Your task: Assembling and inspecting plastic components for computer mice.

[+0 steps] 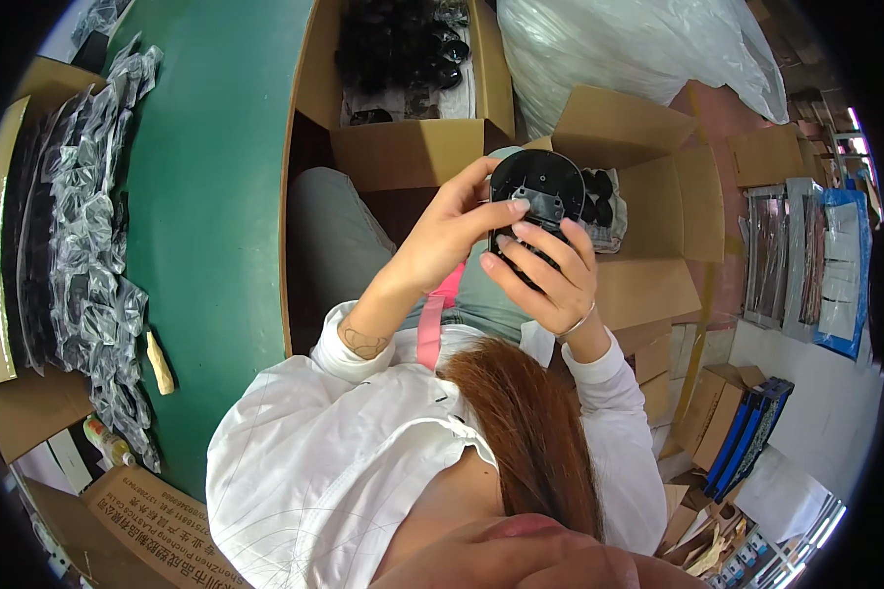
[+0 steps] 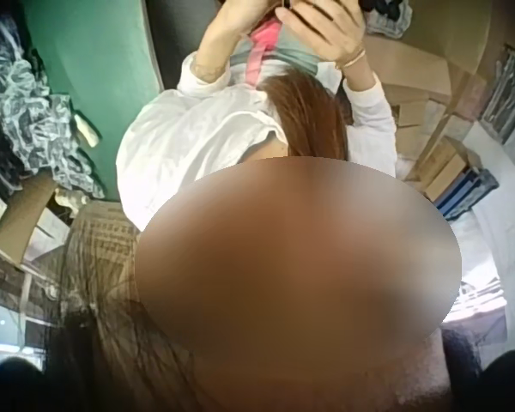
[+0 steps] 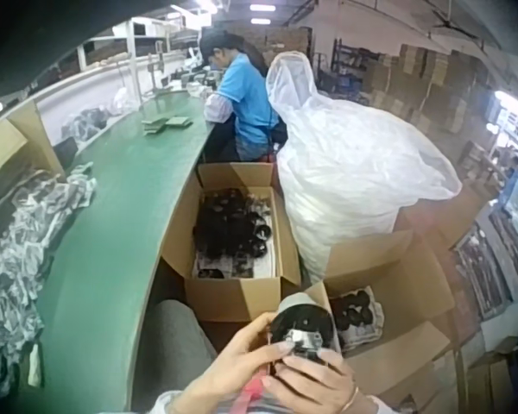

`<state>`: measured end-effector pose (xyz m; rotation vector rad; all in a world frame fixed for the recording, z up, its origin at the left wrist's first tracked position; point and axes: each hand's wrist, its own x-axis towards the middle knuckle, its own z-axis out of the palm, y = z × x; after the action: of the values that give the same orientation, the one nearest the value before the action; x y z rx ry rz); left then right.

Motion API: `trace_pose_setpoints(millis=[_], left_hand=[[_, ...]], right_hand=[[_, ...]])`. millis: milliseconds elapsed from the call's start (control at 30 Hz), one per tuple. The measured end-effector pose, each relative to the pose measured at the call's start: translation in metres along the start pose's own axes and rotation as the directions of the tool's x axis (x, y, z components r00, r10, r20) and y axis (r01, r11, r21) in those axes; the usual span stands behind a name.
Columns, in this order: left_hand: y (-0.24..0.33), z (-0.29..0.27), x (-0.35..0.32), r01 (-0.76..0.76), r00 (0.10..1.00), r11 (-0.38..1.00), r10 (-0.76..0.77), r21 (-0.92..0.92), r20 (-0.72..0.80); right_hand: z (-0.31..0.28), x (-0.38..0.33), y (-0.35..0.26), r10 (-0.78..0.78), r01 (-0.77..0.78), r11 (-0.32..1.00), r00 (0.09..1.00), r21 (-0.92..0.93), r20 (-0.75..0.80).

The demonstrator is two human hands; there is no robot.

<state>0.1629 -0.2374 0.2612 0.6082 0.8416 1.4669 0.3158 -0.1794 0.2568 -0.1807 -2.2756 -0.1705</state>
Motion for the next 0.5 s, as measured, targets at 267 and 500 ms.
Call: trace_pose_setpoints(millis=[267, 500], left_hand=[[-0.002, 0.018, -0.007, -0.206, 0.957, 0.946, 0.248, 0.249, -0.151], [-0.001, 0.022, -0.007, -0.254, 0.854, 0.766, 0.464, 0.591, -0.234]], right_hand=[[0.022, -0.014, -0.009, 0.147, -0.109, 0.985, 0.935, 0.135, -0.322], [0.001, 0.008, -0.011, 0.559, -0.425, 0.701, 0.826, 0.573, -0.071]])
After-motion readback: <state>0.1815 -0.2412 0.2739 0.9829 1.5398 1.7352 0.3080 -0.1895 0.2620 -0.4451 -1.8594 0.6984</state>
